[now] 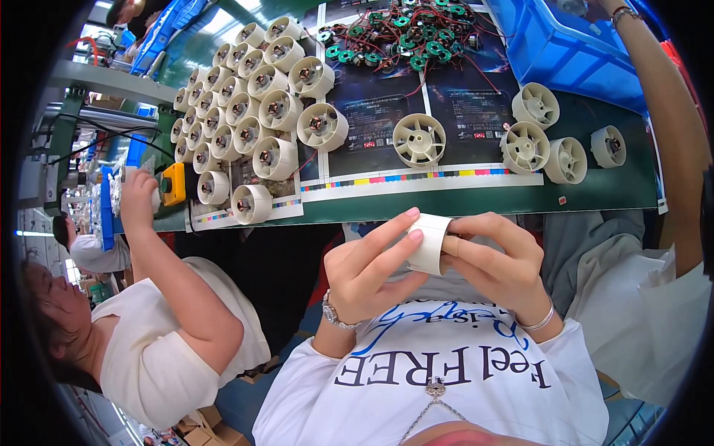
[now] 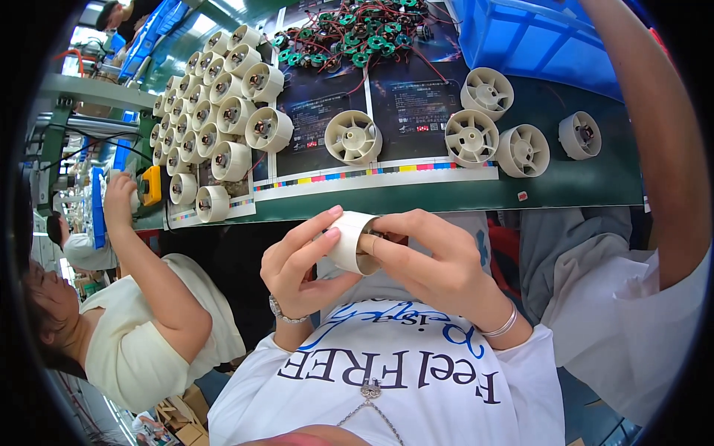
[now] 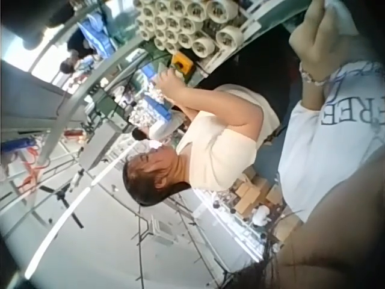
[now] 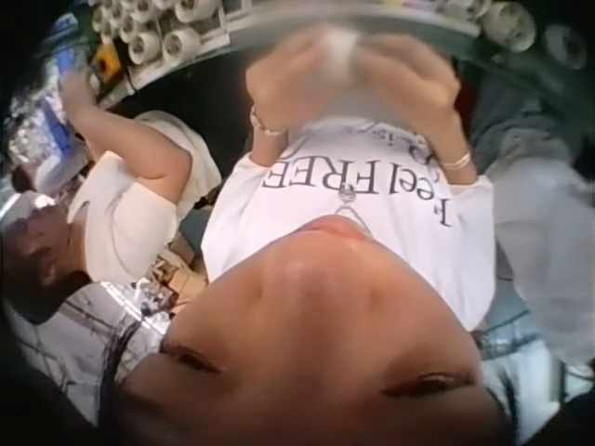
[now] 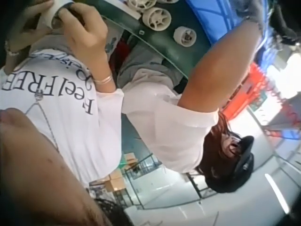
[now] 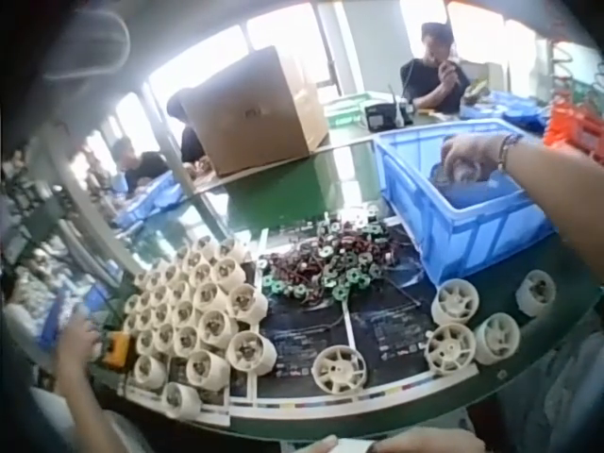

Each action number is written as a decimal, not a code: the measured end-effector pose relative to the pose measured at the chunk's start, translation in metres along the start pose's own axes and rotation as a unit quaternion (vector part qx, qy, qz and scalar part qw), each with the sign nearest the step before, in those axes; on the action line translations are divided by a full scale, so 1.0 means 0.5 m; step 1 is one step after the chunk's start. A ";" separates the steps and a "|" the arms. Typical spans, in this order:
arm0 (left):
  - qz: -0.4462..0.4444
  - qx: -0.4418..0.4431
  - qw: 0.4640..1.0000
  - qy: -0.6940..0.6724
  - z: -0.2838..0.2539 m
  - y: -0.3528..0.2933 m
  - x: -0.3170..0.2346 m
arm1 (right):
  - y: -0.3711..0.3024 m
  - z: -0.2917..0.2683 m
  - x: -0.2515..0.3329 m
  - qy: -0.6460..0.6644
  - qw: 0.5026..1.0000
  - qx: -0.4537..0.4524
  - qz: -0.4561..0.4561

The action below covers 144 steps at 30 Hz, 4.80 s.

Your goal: Assemble small plastic components by inserting wires and securing parts together on a production line.

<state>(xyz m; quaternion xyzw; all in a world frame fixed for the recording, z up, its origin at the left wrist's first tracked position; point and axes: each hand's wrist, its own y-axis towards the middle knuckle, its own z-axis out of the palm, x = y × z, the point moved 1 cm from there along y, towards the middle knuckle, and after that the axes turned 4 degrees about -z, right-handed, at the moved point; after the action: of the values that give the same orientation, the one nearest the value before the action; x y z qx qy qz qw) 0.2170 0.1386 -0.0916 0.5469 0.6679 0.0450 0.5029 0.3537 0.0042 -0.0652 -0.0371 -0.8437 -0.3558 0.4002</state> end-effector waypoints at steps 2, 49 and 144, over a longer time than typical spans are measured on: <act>-0.006 0.034 0.999 -0.011 -0.013 0.007 -0.004 | -0.004 -0.004 -0.002 0.071 0.996 0.024 0.044; -0.045 -0.065 0.991 0.110 0.019 0.011 0.038 | 0.013 -0.068 -0.053 -0.275 0.944 -0.109 -0.145; -0.067 -0.141 0.862 0.482 -0.096 -0.013 0.113 | 0.014 -0.115 -0.131 -0.348 0.929 -0.101 0.074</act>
<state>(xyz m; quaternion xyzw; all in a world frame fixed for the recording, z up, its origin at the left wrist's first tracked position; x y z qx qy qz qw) 0.1839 0.2035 -0.1073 0.3343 0.8483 0.3630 0.1921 0.4377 -0.0125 -0.0826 -0.2612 -0.8844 -0.3734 0.1009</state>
